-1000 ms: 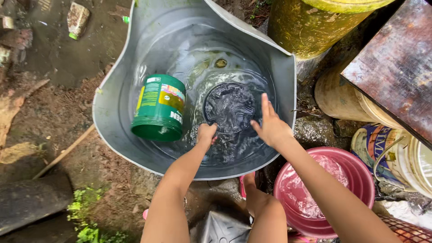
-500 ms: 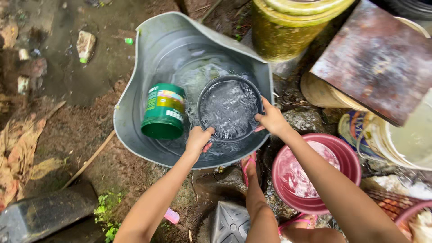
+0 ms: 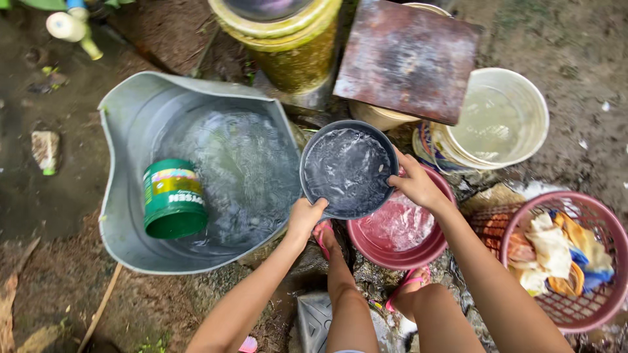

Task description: The person washes clothes in a basin by hand, dipping items in water, scrubbing them, and moving them into a laundry basket. They use a ladle to scoop water from a large container into the basin while rinsing.

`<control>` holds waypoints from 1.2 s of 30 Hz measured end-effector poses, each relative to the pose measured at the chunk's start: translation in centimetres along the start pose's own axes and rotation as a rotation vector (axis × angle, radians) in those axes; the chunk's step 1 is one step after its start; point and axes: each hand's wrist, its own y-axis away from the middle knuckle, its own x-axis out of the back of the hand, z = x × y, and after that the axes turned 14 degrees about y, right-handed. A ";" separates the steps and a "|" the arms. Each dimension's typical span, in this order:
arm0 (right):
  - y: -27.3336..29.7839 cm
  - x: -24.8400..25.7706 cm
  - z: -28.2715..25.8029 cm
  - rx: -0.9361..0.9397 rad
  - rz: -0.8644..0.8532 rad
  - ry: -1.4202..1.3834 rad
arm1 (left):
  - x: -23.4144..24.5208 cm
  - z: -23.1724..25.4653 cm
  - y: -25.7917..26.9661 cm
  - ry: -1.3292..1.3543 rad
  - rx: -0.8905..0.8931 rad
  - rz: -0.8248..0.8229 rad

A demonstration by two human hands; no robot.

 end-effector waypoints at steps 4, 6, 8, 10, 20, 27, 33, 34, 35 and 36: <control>-0.1 -1.2 7.4 0.074 0.067 -0.183 | -4.7 -2.6 -2.7 -0.118 0.004 0.056; -0.3 -2.5 11.0 0.015 0.075 -0.184 | -6.4 -4.5 -4.6 -0.260 -0.008 0.078; -0.5 -4.2 14.0 -0.112 0.090 -0.409 | -7.5 -6.3 -6.8 -0.516 -0.016 0.082; -0.3 -5.9 16.6 -0.311 0.097 -0.595 | -8.7 -8.1 -8.8 -0.698 -0.221 0.179; -2.1 -13.6 27.3 -0.839 0.365 -1.199 | -12.9 -10.9 -9.0 -0.844 -0.325 0.178; -3.3 -17.6 33.8 -1.030 0.113 -1.194 | -12.7 -12.0 -7.4 -0.915 -0.501 0.108; -2.8 -18.2 33.3 -0.799 0.153 -1.382 | -11.3 -12.2 -7.2 -0.881 -0.893 0.055; -2.9 -18.0 33.1 -0.785 0.190 -1.386 | -11.1 -12.1 -7.0 -0.873 -0.954 0.057; -3.2 -17.6 32.8 -0.769 0.226 -1.391 | -10.9 -11.9 -6.9 -0.865 -1.015 0.059; -3.3 -17.2 32.6 -0.747 0.265 -1.398 | -10.7 -11.6 -6.7 -0.852 -1.052 0.027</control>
